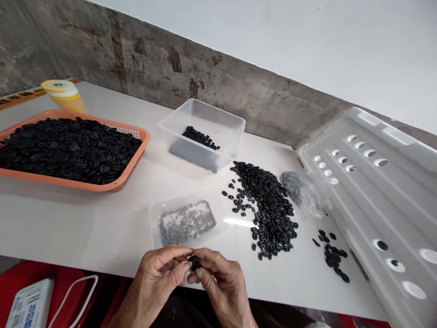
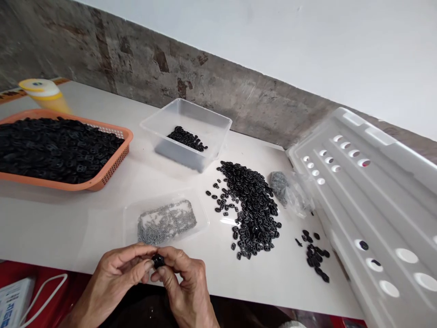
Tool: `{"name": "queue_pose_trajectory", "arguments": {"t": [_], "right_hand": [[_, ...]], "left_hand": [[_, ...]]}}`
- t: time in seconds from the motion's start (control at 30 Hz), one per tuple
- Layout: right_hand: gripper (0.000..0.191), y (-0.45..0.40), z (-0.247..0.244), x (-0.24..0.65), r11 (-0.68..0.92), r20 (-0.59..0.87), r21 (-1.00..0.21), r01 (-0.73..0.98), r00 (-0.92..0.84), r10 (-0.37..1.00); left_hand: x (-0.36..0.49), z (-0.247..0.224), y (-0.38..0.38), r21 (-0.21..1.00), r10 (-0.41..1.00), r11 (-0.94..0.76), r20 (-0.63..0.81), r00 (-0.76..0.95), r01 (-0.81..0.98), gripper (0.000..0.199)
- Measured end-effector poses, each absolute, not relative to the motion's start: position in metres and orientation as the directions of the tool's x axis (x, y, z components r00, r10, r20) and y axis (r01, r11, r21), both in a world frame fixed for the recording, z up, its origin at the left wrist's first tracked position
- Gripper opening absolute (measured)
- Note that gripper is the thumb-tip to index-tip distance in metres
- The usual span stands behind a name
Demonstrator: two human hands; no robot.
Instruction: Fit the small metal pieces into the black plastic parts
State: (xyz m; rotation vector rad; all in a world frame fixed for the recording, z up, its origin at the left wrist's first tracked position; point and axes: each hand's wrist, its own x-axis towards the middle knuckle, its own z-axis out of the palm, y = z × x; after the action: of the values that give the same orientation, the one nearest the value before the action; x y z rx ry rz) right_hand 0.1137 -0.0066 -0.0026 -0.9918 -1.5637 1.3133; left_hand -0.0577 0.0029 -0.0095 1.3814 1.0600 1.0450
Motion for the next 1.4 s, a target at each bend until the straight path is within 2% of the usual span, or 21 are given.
{"name": "queue_pose_trajectory", "arguments": {"t": [0.07, 0.13, 0.23, 0.4, 0.63, 0.8, 0.97, 1.13, 1.3, 1.4], "right_hand": [[0.025, -0.008, -0.004, 0.112, -0.016, 0.011, -0.996, -0.082, -0.32, 0.947], [0.027, -0.009, -0.004, 0.11, -0.086, -0.038, -0.986, -0.141, -0.315, 0.948], [0.029, -0.012, -0.002, 0.108, -0.095, -0.04, -0.984, -0.151, -0.328, 0.944], [0.031, -0.015, 0.0, 0.107, -0.117, -0.046, -0.974, -0.192, -0.338, 0.94], [0.036, -0.018, -0.006, 0.104, -0.101, -0.054, -0.977, -0.19, -0.237, 0.97], [0.03, -0.017, -0.009, 0.105, -0.059, -0.005, -0.975, -0.214, -0.246, 0.969], [0.025, -0.014, -0.011, 0.107, -0.013, 0.068, -0.971, -0.24, -0.327, 0.943], [0.024, -0.012, -0.012, 0.107, 0.017, 0.105, -0.966, -0.257, -0.332, 0.938], [0.026, -0.018, -0.012, 0.101, -0.01, 0.042, -0.966, -0.259, -0.193, 0.98], [0.027, -0.023, -0.007, 0.096, -0.026, 0.009, -0.967, -0.255, -0.132, 0.991]], "left_hand": [[-0.056, -0.014, -0.001, 0.941, 0.936, -0.315, 0.288, 0.204, 0.121, 0.025], [-0.055, -0.017, -0.004, 0.817, 0.844, -0.532, 0.493, 0.209, 0.221, 0.04], [-0.055, -0.018, -0.005, 0.725, 0.785, -0.619, 0.589, 0.193, 0.303, 0.04], [-0.054, -0.023, -0.007, 0.752, 0.799, -0.602, 0.568, 0.199, 0.269, 0.042], [-0.046, -0.03, -0.015, 0.829, 0.856, -0.516, 0.51, 0.088, 0.215, 0.035], [-0.046, -0.032, -0.015, 0.834, 0.857, -0.515, 0.506, 0.099, 0.196, 0.036], [-0.053, -0.03, -0.009, 0.824, 0.833, -0.548, 0.522, 0.183, 0.142, 0.044], [-0.061, -0.025, -0.004, 0.817, 0.804, -0.569, 0.53, 0.27, 0.089, 0.055], [-0.059, -0.026, -0.008, 0.825, 0.808, -0.561, 0.528, 0.262, 0.07, 0.057], [-0.053, -0.025, -0.013, 0.851, 0.849, -0.52, 0.506, 0.151, 0.068, 0.049]]}}
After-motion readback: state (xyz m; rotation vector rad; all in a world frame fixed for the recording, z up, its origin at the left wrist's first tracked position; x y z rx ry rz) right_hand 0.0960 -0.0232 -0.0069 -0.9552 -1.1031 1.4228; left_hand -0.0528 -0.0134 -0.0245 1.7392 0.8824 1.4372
